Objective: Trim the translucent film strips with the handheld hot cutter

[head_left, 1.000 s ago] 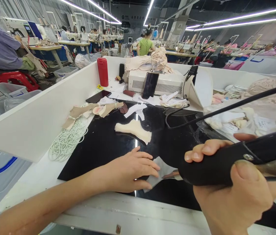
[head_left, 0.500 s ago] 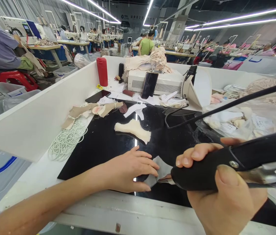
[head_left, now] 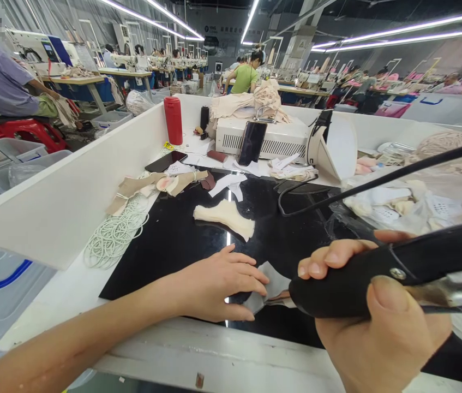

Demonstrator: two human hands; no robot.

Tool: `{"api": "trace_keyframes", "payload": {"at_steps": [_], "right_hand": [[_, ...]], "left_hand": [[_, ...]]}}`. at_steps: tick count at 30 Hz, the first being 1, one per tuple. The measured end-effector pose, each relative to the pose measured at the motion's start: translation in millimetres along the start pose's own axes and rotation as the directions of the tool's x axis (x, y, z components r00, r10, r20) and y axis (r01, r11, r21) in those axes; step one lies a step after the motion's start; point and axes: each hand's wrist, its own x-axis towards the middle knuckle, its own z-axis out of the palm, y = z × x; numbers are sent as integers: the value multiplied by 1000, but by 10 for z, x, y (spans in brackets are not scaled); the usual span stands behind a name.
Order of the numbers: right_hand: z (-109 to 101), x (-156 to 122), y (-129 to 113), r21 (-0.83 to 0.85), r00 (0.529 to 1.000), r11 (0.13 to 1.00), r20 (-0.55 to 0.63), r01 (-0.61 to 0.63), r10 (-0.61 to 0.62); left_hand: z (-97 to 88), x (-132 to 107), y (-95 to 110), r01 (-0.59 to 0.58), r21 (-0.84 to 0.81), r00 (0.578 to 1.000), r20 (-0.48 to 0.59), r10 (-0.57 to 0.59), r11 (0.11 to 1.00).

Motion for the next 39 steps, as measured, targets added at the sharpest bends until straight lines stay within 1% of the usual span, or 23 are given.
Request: {"api": "trace_keyframes", "payload": {"at_steps": [4,8,14,18,21,23,25,27,29,32,36,39], "right_hand": [[3,-15,-5,-5,1000,1000,20,4,-4],[7,-50,-3,50,1000,999,26,-17,15],[62,-135,18,87,996,996,88,0,-7],[89,-149,15,59,997,998,83,-4,-1],[44,-105,-5,71,996,997,83,-22,16],[-19,-44,-31,73,999,997,50,-21,18],[-88,27,-64,56,999,998,-20,-28,29],[-143,91,-89,37,995,999,-91,-35,38],[-172,134,-92,26,990,999,-137,-25,28],[-175,159,-53,11,989,1000,-144,21,-19],[-159,152,14,-7,992,996,-90,89,-89],[-167,136,43,-10,992,993,-57,114,-115]], "left_hand": [[-1,-3,-12,8,7,1000,14,-8,1000],[-13,-11,-10,5,3,1000,11,-5,1000],[-9,2,-11,2,1,1000,20,-2,1000],[-7,2,-21,-11,-12,1000,13,12,1000],[-31,-16,-16,-20,-15,1000,-1,20,1000],[-48,-34,-8,-35,-6,999,-37,35,999],[-51,-49,-3,-52,16,995,-84,53,999],[-32,-53,-4,-69,54,990,-122,75,996],[9,-41,-8,-83,90,986,-136,95,992],[82,-2,-11,-92,123,988,-115,106,988],[140,38,-7,-78,153,996,-37,84,985],[145,37,-13,-61,179,998,-20,66,982]]}}
